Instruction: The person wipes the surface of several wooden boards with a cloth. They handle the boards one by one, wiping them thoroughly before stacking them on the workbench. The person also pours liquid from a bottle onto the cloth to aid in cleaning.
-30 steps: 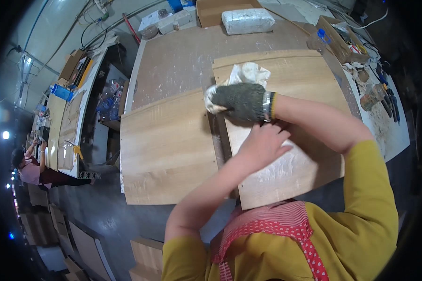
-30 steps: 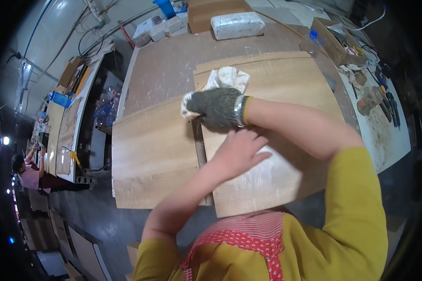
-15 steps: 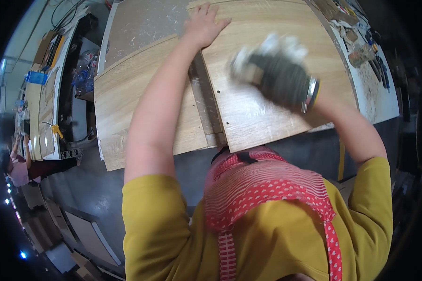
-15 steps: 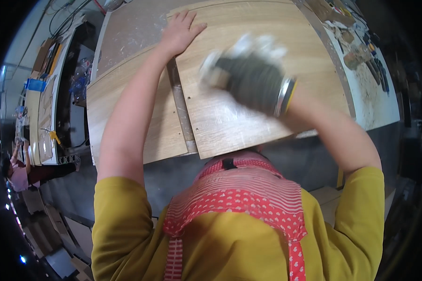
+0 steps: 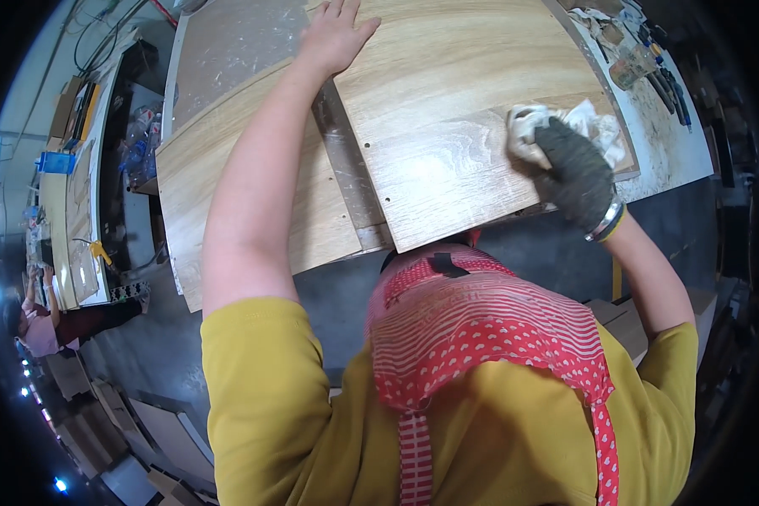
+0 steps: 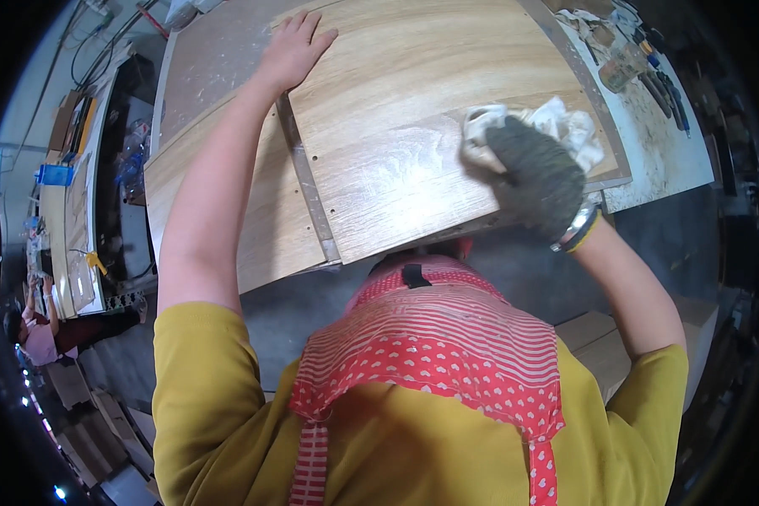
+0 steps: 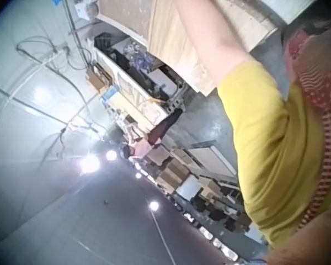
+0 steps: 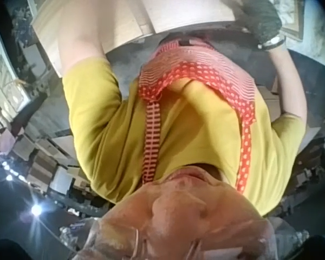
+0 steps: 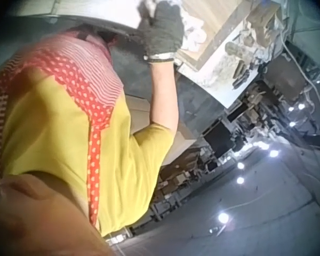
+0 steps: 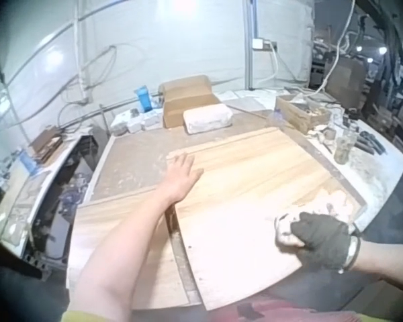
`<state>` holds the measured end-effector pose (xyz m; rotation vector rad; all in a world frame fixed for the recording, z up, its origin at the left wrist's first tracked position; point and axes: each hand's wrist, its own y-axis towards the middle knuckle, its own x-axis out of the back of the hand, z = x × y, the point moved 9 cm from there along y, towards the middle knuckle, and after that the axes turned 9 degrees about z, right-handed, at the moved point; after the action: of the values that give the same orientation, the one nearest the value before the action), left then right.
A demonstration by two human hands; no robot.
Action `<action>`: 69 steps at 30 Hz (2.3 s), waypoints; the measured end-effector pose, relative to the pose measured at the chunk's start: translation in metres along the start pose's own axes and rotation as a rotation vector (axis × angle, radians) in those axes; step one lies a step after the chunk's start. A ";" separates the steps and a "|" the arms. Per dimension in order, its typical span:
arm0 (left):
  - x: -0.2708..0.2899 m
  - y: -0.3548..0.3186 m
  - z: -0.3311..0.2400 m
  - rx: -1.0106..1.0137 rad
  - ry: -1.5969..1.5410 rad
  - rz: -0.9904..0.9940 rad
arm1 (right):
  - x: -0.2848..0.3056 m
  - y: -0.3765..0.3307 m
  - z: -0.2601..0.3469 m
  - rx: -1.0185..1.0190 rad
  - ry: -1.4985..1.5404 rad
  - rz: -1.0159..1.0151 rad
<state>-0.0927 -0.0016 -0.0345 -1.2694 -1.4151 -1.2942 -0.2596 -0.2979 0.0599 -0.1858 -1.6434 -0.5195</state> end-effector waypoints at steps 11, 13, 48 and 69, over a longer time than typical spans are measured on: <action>0.004 -0.008 -0.004 0.058 -0.091 -0.015 | -0.036 0.013 0.088 0.317 0.385 0.482; 0.002 -0.007 -0.007 0.065 -0.206 0.098 | -0.029 0.039 0.113 0.310 0.260 0.522; 0.008 -0.005 -0.008 -0.039 -0.112 0.016 | 0.004 -0.109 -0.087 -0.288 0.081 -0.160; 0.004 -0.032 0.040 0.465 -0.727 -0.132 | -0.032 -0.020 0.038 0.085 0.323 0.201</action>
<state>-0.1223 0.0401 -0.0410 -1.3853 -2.1762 -0.5104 -0.2974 -0.2935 0.0218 -0.1911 -1.3119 -0.3073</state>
